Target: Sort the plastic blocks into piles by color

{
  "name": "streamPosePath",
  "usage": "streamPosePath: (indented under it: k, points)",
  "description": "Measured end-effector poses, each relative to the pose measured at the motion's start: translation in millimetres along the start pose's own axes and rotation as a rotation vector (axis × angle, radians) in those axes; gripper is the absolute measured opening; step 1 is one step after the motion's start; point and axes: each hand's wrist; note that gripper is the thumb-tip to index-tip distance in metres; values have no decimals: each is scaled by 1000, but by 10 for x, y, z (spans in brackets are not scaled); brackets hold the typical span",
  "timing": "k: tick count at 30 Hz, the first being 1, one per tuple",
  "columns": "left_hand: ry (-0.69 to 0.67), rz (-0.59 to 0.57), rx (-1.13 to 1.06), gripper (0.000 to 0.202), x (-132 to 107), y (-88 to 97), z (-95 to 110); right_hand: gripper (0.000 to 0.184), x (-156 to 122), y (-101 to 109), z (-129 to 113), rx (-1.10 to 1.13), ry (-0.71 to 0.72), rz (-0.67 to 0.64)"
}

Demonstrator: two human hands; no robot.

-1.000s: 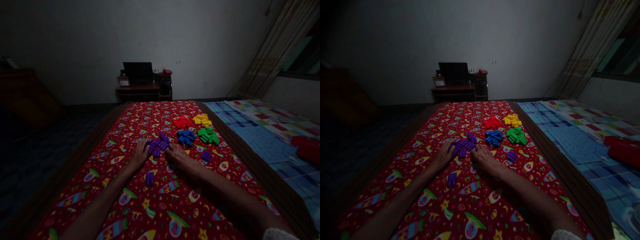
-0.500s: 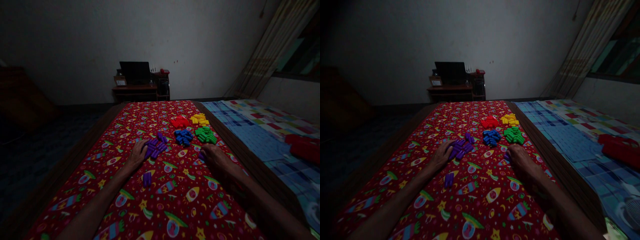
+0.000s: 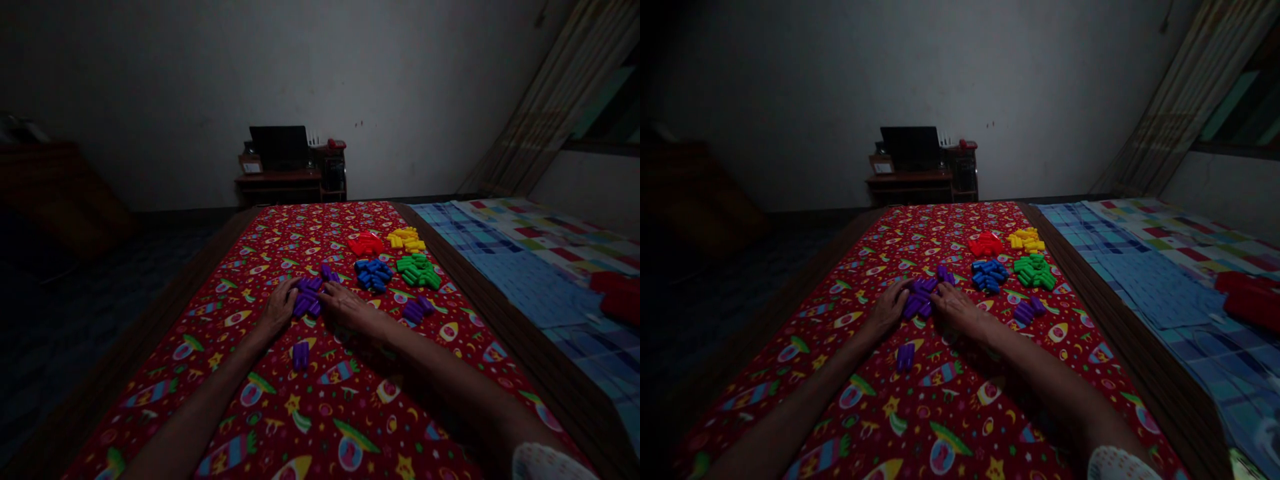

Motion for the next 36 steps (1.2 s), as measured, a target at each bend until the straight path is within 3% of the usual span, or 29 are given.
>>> streamPosePath:
  k: [4, 11, 20, 24, 30, 33, 36]
  points:
    - [-49, -9, -7, 38, 1, 12, -22, 35, -57, -74, 80, -31, -39, -10]
    - [-67, -6, -19, 37, 2, -6, -53, 28, -392, -1, 341, 40, -55, -2]
    - [-68, -11, -17, 38, -3, -17, -78, 29, -393, 56, 203, 114, 1, 37]
    - [-74, -13, -17, 38, -7, -7, -65, 31, -481, 197, 163, 124, -1, 75]
    - [-68, -4, -23, 38, 0, -29, -70, 27, -898, 660, 582, -35, -189, 279]
    - [-59, 7, -26, 38, -4, -35, -68, 23, -1174, 731, 846, -134, -291, 235]
    - [-54, 3, -24, 38, -9, -25, -53, 23, -1342, 705, 952, -172, -342, 190]
Point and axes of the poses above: each hand's wrist, its own x-axis towards the middle knuckle, its own y-axis out of the back of the hand, z = x × y, and after that the axes turned 10 degrees about -y, right-handed
